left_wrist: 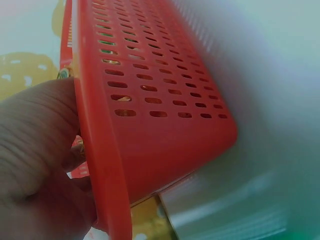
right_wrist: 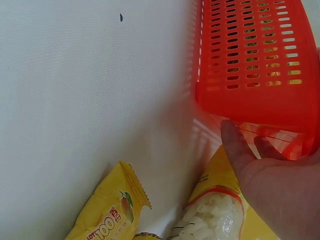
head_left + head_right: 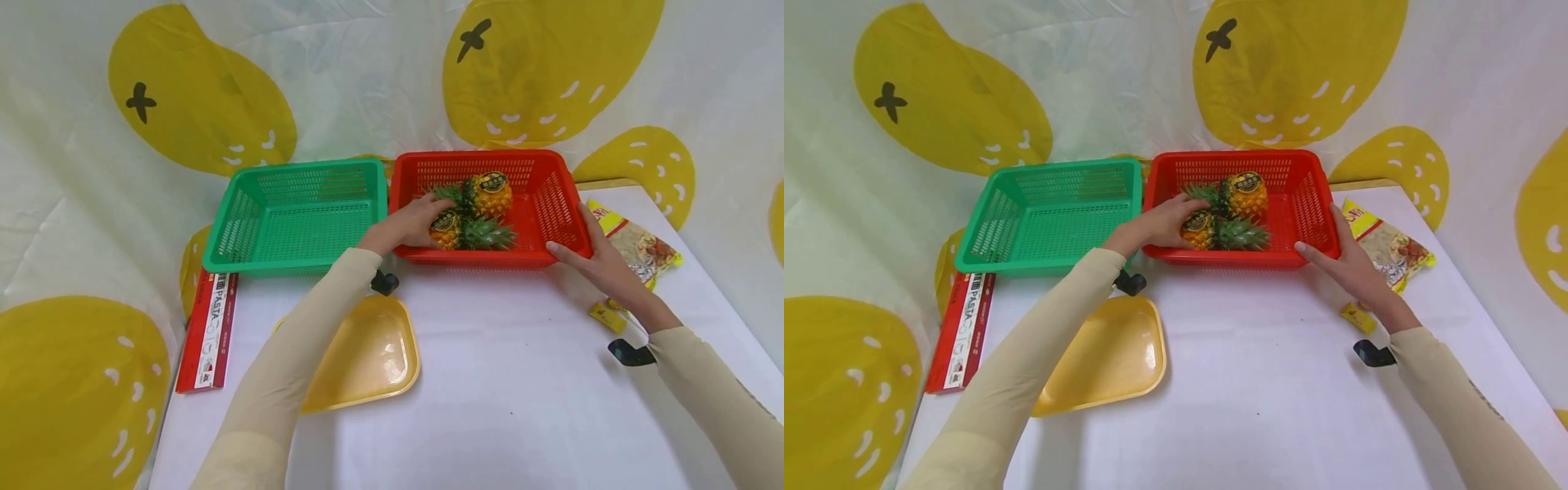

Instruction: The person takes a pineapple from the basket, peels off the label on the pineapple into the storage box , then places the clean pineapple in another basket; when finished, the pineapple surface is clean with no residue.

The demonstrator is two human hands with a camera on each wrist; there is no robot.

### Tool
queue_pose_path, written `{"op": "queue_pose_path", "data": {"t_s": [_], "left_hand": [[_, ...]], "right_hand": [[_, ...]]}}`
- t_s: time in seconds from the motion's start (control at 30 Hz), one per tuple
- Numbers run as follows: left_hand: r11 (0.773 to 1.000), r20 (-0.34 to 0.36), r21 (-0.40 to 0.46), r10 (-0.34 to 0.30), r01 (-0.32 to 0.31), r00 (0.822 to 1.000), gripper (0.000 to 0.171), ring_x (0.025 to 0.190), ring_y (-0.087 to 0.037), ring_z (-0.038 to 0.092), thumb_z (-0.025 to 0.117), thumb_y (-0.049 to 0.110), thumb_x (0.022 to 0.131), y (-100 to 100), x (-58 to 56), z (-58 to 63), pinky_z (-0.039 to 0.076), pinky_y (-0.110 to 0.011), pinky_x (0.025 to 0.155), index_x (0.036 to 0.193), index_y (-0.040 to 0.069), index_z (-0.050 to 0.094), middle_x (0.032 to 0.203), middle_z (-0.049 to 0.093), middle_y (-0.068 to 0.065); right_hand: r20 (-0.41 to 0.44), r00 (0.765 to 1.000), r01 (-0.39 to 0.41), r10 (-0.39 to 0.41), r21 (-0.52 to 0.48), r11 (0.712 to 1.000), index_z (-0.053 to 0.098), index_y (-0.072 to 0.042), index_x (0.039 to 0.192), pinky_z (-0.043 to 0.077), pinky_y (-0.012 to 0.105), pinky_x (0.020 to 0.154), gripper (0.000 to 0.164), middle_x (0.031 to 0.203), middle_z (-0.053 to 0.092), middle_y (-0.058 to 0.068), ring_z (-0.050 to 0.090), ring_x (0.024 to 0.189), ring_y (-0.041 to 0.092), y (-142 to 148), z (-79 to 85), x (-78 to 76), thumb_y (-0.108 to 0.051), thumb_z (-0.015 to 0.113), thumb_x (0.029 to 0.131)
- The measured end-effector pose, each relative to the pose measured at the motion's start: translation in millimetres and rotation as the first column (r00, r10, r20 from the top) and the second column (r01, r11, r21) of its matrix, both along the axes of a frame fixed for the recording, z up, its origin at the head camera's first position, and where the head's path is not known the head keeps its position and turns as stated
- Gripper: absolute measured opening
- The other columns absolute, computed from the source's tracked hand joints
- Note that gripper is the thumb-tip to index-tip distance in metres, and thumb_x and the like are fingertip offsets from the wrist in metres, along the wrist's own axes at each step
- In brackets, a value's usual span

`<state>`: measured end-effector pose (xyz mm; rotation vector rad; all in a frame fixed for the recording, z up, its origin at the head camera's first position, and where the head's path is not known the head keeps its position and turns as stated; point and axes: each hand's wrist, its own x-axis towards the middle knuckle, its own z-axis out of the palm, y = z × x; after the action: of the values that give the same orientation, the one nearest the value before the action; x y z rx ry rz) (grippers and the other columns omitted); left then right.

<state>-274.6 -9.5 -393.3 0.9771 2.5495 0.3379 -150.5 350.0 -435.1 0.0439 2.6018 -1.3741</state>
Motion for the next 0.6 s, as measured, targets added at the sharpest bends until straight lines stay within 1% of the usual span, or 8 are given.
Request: {"op": "queue_pose_path", "data": {"t_s": [0.1, 0.17, 0.3, 0.33, 0.43, 0.53, 0.6], "left_hand": [[0.999, -0.039, -0.031, -0.021, 0.019, 0.999, 0.089, 0.143, -0.029, 0.041, 0.081, 0.04, 0.095, 0.3, -0.3, -0.3, 0.04, -0.04, 0.114, 0.165, 0.015, 0.033, 0.158, 0.036, -0.014], [0.999, -0.06, -0.041, -0.032, 0.03, 0.998, 0.088, 0.142, -0.028, 0.042, 0.082, 0.04, 0.095, 0.7, -0.3, -0.4, 0.036, -0.041, 0.117, 0.164, 0.012, 0.035, 0.157, 0.037, -0.015], [0.998, -0.079, -0.044, -0.037, 0.034, 0.996, 0.086, 0.141, -0.027, 0.043, 0.083, 0.039, 0.094, 1.5, -0.4, -1.2, 0.029, -0.043, 0.121, 0.162, 0.011, 0.038, 0.156, 0.039, -0.015], [0.999, -0.08, -0.042, -0.034, 0.031, 0.996, 0.086, 0.14, -0.027, 0.044, 0.083, 0.039, 0.094, 1.6, -0.5, -1.6, 0.029, -0.043, 0.121, 0.161, 0.011, 0.039, 0.156, 0.039, -0.014], [0.999, -0.086, -0.025, -0.029, 0.027, 0.996, 0.084, 0.138, -0.026, 0.044, 0.084, 0.039, 0.092, 0.7, -0.7, -2.6, 0.032, -0.041, 0.119, 0.16, 0.012, 0.041, 0.154, 0.041, -0.013], [1.0, -0.09, 0.001, -0.027, 0.027, 0.996, 0.083, 0.135, -0.026, 0.047, 0.086, 0.039, 0.091, -0.9, -1.4, -3.6, 0.039, -0.038, 0.113, 0.158, 0.012, 0.044, 0.152, 0.043, -0.012], [0.999, -0.091, 0.016, -0.028, 0.029, 0.995, 0.083, 0.132, -0.026, 0.048, 0.086, 0.039, 0.09, -2.1, -1.8, -4.2, 0.042, -0.037, 0.11, 0.158, 0.013, 0.045, 0.15, 0.044, -0.011]], "right_hand": [[-0.005, 1.0, 0.004, -0.004, 0.0, 1.0, -0.016, -0.04, 0.166, 0.04, 0.072, 0.104, 0.097, 0.172, 0.013, 0.021, 0.023, 0.149, 0.052, 0.3, -0.8, 0.1, -0.048, 0.06, 0.106], [-0.011, 1.0, 0.006, -0.006, 0.002, 1.0, -0.015, -0.04, 0.166, 0.04, 0.071, 0.104, 0.097, 0.172, 0.014, 0.021, 0.024, 0.148, 0.052, 0.4, -1.2, 0.0, -0.047, 0.06, 0.106], [-0.014, 1.0, 0.01, -0.01, -0.001, 1.0, -0.015, -0.04, 0.167, 0.039, 0.07, 0.105, 0.096, 0.172, 0.015, 0.02, 0.025, 0.148, 0.051, -0.1, -1.6, 0.2, -0.046, 0.06, 0.106], [-0.014, 1.0, 0.011, -0.011, -0.002, 1.0, -0.015, -0.04, 0.167, 0.039, 0.07, 0.105, 0.096, 0.172, 0.015, 0.02, 0.025, 0.148, 0.051, -0.4, -1.6, 0.2, -0.046, 0.06, 0.106], [-0.013, 1.0, 0.015, -0.015, -0.007, 1.0, -0.015, -0.041, 0.166, 0.039, 0.071, 0.105, 0.097, 0.173, 0.013, 0.019, 0.023, 0.149, 0.052, -1.0, -1.8, 0.1, -0.047, 0.061, 0.106], [-0.012, 1.0, 0.018, -0.018, -0.008, 1.0, -0.015, -0.042, 0.166, 0.039, 0.072, 0.104, 0.097, 0.173, 0.012, 0.019, 0.022, 0.15, 0.052, -1.1, -2.1, -0.3, -0.048, 0.061, 0.106], [-0.013, 1.0, 0.019, -0.019, -0.007, 1.0, -0.015, -0.042, 0.166, 0.04, 0.072, 0.104, 0.097, 0.173, 0.011, 0.019, 0.022, 0.15, 0.052, -1.1, -2.3, -0.3, -0.048, 0.061, 0.106]]}}
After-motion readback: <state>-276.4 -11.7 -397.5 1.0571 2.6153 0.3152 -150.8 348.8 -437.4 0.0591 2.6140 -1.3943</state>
